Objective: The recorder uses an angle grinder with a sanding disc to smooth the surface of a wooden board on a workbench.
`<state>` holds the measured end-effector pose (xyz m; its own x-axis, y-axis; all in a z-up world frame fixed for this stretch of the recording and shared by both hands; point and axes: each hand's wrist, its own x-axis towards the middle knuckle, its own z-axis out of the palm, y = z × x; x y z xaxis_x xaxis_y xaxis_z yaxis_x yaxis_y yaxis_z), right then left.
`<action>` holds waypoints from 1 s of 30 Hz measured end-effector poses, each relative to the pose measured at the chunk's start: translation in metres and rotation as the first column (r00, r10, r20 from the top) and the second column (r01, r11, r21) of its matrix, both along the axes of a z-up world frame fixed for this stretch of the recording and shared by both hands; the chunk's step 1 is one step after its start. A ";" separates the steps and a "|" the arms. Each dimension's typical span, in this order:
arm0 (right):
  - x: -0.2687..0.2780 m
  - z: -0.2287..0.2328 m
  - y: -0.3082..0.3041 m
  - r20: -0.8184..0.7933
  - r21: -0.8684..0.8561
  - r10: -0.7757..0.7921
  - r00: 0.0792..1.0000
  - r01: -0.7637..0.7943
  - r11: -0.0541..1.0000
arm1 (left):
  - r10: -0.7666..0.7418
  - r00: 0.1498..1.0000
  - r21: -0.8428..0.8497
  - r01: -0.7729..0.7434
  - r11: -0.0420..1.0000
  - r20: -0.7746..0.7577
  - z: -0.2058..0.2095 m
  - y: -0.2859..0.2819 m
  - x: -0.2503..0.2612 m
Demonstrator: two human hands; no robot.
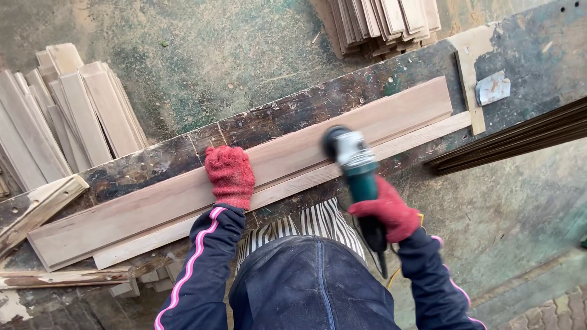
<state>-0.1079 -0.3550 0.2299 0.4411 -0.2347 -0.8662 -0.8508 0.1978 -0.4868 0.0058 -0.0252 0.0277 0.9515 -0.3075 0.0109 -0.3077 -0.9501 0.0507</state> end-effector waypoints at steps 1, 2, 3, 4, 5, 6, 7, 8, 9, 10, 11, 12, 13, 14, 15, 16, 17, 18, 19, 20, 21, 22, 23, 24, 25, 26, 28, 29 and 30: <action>-0.002 -0.003 -0.016 -0.001 -0.004 0.007 1.000 -0.007 1.000 | 0.007 1.000 -0.004 -0.007 1.000 -0.001 0.001 -0.001 0.002; -0.006 -0.006 -0.032 0.024 -0.030 -0.083 0.996 0.084 0.996 | 0.008 1.000 -0.010 -0.008 1.000 -0.004 0.002 -0.003 0.002; -0.010 -0.009 -0.048 0.052 -0.053 -0.172 0.984 0.175 0.983 | 0.009 1.000 -0.015 -0.010 1.000 -0.007 0.003 -0.005 0.003; -0.010 -0.007 -0.054 0.048 -0.057 -0.167 0.985 0.170 0.984 | 0.014 1.000 -0.019 -0.015 1.000 -0.013 0.003 -0.006 0.003; -0.010 -0.005 -0.060 0.061 -0.065 -0.174 0.983 0.178 0.982 | 0.015 1.000 -0.023 -0.016 1.000 -0.017 0.003 -0.007 0.002; -0.009 -0.004 -0.064 0.077 -0.067 -0.181 0.980 0.186 0.980 | 0.016 1.000 -0.022 -0.016 1.000 -0.017 0.005 -0.006 0.004; -0.009 -0.008 -0.060 0.076 -0.066 -0.177 0.981 0.182 0.981 | 0.021 1.000 -0.021 -0.021 1.000 -0.018 0.006 -0.007 0.005; -0.010 -0.013 -0.056 0.074 -0.059 -0.155 0.985 0.160 0.985 | 0.020 1.000 -0.016 -0.020 1.000 -0.017 0.008 -0.006 0.006; -0.011 -0.017 -0.051 0.072 -0.053 -0.134 0.988 0.138 0.989 | 0.019 1.000 -0.011 -0.019 1.000 -0.017 0.009 -0.005 0.006; -0.006 -0.015 -0.034 0.073 -0.047 -0.132 0.989 0.136 0.990 | 0.021 1.000 -0.006 -0.021 1.000 -0.016 0.024 -0.008 0.008; -0.001 -0.012 -0.018 0.052 -0.022 -0.060 0.997 0.062 0.998 | 0.027 0.999 0.003 -0.027 1.000 -0.018 0.040 -0.011 0.009; 0.002 -0.008 -0.002 0.032 0.002 0.009 0.999 -0.009 1.000 | 0.029 0.999 0.009 -0.028 1.000 -0.022 0.054 -0.016 0.010; 0.006 -0.004 0.013 0.032 0.004 0.006 0.999 -0.007 1.000 | 0.027 0.999 0.012 -0.026 1.000 -0.022 0.059 -0.018 0.010; 0.010 0.001 0.027 0.014 0.017 0.138 0.990 -0.138 0.990 | 0.029 0.999 0.018 -0.028 0.999 -0.028 0.063 -0.020 0.011; 0.014 0.006 0.042 -0.002 0.031 0.267 0.964 -0.267 0.963 | 0.031 0.999 0.024 -0.030 0.999 -0.033 0.067 -0.021 0.011; 0.013 -0.002 0.050 0.001 0.033 0.264 0.965 -0.264 0.964 | 0.028 0.999 0.026 -0.027 0.999 -0.032 0.061 -0.019 0.011; 0.011 -0.010 0.058 0.039 0.053 0.362 0.931 -0.364 0.930 | 0.017 1.000 0.014 -0.017 1.000 -0.012 0.056 -0.016 0.011; 0.011 -0.019 0.066 0.082 0.067 0.456 0.886 -0.462 0.884 | 0.008 1.000 0.000 -0.008 1.000 0.012 0.050 -0.014 0.013; 0.011 -0.021 0.067 0.087 0.066 0.455 0.886 -0.461 0.885 | 0.006 1.000 0.001 -0.006 1.000 0.017 0.049 -0.003 0.015; 0.010 -0.022 0.067 0.080 0.063 0.467 0.881 -0.472 0.879 | -0.066 0.993 -0.100 0.075 0.992 0.093 0.048 0.008 0.015; 0.010 -0.024 0.068 0.073 0.060 0.478 0.875 -0.483 0.874 | -0.128 0.976 -0.193 0.162 0.968 0.176 0.047 0.019 0.016; 0.013 -0.013 0.066 0.072 0.062 0.482 0.873 -0.486 0.872 | -0.125 0.977 -0.193 0.158 0.968 0.174 0.051 0.026 0.012; 0.016 -0.003 0.065 0.042 0.069 0.384 0.923 -0.386 0.920 | -0.042 0.971 -0.238 0.100 0.966 0.234 0.055 0.034 0.008; 0.016 0.008 0.064 0.005 0.073 0.284 0.959 -0.284 0.956 | 0.046 0.958 -0.288 0.039 0.957 0.282 0.058 0.041 0.000; 0.011 0.006 0.053 -0.004 0.074 0.291 0.957 -0.290 0.954 | 0.054 0.960 -0.290 0.029 0.957 0.274 0.054 0.045 -0.003; 0.009 0.004 0.042 -0.001 0.038 0.166 0.986 -0.166 0.985 | 0.034 0.956 -0.314 0.063 0.947 0.292 0.049 0.048 -0.002; 0.001 0.000 0.020 0.010 -0.003 0.048 0.999 -0.048 0.999 | 0.023 0.949 -0.342 0.090 0.935 0.313 0.045 0.052 -0.002; -0.004 -0.003 0.009 0.033 -0.022 0.003 0.999 -0.002 1.000 | 0.004 0.953 -0.312 0.096 0.945 0.303 0.046 0.052 -0.002; -0.011 -0.007 -0.001 0.057 -0.038 -0.046 0.997 0.048 0.998 | -0.020 0.956 -0.280 0.105 0.954 0.292 0.047 0.053 -0.002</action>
